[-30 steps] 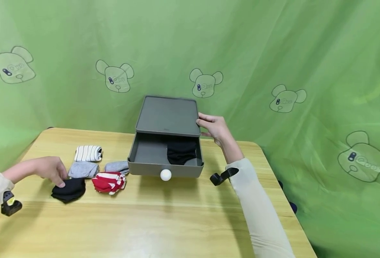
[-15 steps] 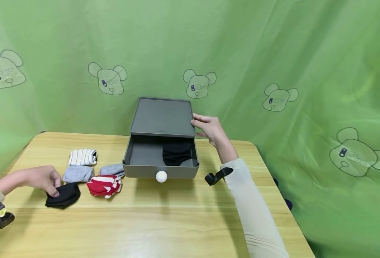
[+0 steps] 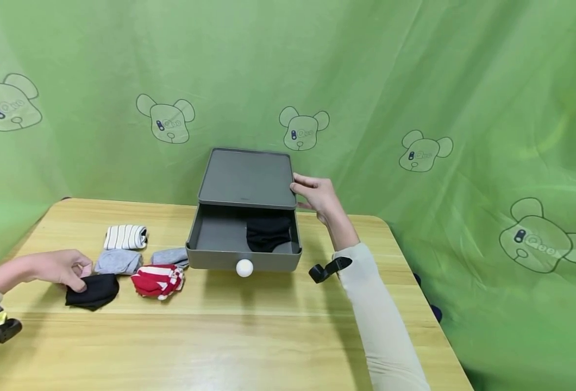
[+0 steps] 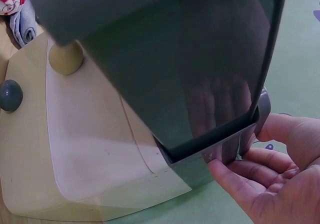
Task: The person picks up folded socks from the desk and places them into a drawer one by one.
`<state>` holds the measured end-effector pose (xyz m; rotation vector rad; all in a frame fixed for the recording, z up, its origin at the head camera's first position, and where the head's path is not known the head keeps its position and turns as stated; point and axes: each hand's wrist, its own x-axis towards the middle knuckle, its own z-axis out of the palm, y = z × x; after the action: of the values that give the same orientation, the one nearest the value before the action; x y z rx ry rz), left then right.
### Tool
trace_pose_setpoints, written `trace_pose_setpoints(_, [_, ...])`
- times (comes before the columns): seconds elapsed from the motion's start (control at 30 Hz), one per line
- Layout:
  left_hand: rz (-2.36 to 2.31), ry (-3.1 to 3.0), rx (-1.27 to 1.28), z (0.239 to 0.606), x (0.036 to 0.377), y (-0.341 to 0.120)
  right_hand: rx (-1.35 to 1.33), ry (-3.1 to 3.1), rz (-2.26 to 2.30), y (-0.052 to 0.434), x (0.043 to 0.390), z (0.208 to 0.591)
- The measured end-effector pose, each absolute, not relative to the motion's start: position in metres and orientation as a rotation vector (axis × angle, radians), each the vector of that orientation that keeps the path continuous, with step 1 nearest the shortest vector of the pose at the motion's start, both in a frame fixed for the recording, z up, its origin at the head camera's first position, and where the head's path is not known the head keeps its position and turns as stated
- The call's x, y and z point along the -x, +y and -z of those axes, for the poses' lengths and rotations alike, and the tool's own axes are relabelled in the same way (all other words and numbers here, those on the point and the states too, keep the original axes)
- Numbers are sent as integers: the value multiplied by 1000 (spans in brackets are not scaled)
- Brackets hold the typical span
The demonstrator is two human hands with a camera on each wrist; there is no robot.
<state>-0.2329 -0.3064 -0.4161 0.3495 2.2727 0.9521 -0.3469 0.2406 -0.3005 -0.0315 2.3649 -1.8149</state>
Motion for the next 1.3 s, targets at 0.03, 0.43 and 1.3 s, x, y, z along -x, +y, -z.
trace_pose_setpoints(0.03, [-962,2266,-335,416,233,-307,30,2364,1818,241,347,301])
trace_pose_setpoints(0.43, [-934,2236,-217,408,234,-315,36,2368,1797,242,346,301])
trace_pose_setpoints(1.3, [-1081,1968,-457,368,239,-334,46,2371,1833,243,347,304])
